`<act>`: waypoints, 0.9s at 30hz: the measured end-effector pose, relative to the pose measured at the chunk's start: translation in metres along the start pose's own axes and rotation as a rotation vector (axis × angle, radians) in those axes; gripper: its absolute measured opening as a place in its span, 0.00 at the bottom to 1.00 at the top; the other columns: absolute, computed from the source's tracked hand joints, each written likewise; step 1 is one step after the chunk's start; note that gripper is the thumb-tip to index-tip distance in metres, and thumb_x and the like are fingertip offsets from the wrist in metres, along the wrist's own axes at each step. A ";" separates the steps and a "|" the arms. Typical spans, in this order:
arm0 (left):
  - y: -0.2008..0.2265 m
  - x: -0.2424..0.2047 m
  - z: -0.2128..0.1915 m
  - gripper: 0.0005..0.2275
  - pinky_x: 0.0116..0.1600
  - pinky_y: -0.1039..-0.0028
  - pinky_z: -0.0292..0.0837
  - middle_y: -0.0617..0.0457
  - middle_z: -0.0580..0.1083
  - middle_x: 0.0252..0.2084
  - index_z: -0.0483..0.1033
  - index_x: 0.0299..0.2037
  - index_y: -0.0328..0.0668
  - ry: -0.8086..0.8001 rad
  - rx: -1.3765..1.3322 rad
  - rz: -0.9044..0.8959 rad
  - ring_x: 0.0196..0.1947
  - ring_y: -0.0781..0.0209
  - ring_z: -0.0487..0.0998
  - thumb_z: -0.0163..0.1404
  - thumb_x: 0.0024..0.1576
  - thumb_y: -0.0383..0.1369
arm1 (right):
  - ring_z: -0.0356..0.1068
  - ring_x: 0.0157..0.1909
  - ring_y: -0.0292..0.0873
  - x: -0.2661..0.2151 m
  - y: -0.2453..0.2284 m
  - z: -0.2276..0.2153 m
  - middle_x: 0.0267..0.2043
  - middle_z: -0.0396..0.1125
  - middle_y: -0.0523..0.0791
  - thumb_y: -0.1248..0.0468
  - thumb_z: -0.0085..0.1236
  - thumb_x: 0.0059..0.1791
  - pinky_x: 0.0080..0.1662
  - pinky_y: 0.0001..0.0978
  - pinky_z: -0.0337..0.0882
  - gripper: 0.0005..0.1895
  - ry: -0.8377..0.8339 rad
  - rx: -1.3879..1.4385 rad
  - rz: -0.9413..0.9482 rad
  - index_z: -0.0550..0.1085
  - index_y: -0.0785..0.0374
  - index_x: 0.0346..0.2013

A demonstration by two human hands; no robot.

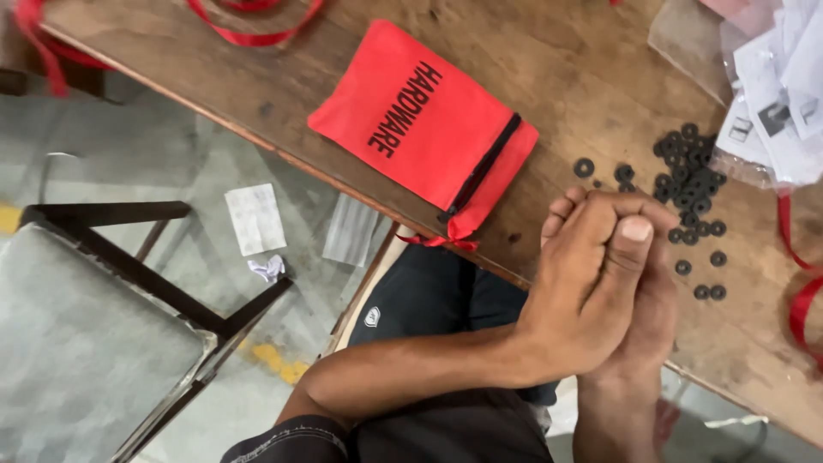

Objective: The person picks up black washers by hand, counts them in their palm, and places them into a red hardware bag.

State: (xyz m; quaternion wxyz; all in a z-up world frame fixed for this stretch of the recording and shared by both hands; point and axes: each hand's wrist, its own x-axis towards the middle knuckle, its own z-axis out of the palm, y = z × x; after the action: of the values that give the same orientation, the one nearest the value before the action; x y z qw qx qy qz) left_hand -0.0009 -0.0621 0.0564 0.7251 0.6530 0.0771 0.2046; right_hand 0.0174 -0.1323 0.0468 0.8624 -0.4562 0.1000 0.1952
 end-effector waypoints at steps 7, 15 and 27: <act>0.018 0.017 -0.021 0.10 0.60 0.70 0.63 0.53 0.79 0.40 0.68 0.54 0.37 -0.044 -0.164 -0.228 0.32 0.59 0.78 0.38 0.70 0.32 | 0.65 0.60 0.52 0.012 0.017 0.002 0.55 0.65 0.53 0.55 0.43 0.63 0.63 0.43 0.67 0.20 -0.327 0.112 -0.119 0.66 0.69 0.60; 0.020 0.061 -0.110 0.14 0.58 0.60 0.71 0.45 0.74 0.51 0.74 0.54 0.40 0.013 0.781 0.250 0.54 0.45 0.73 0.56 0.62 0.36 | 0.60 0.72 0.56 0.024 -0.006 0.007 0.67 0.62 0.58 0.55 0.38 0.63 0.72 0.49 0.58 0.26 -0.027 0.468 0.282 0.61 0.77 0.65; -0.013 0.057 -0.127 0.05 0.37 0.54 0.75 0.48 0.76 0.35 0.76 0.39 0.42 -0.041 0.974 0.149 0.37 0.44 0.79 0.55 0.55 0.32 | 0.59 0.72 0.62 0.039 -0.010 0.036 0.65 0.61 0.63 0.53 0.37 0.61 0.70 0.49 0.55 0.29 -0.143 0.370 0.365 0.62 0.82 0.59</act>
State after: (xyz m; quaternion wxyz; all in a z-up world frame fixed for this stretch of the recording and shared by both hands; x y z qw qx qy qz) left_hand 0.0049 0.0759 0.0355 0.3205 0.9237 0.1027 0.1833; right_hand 0.0567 -0.0976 0.0611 0.8864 -0.2505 0.1532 0.3578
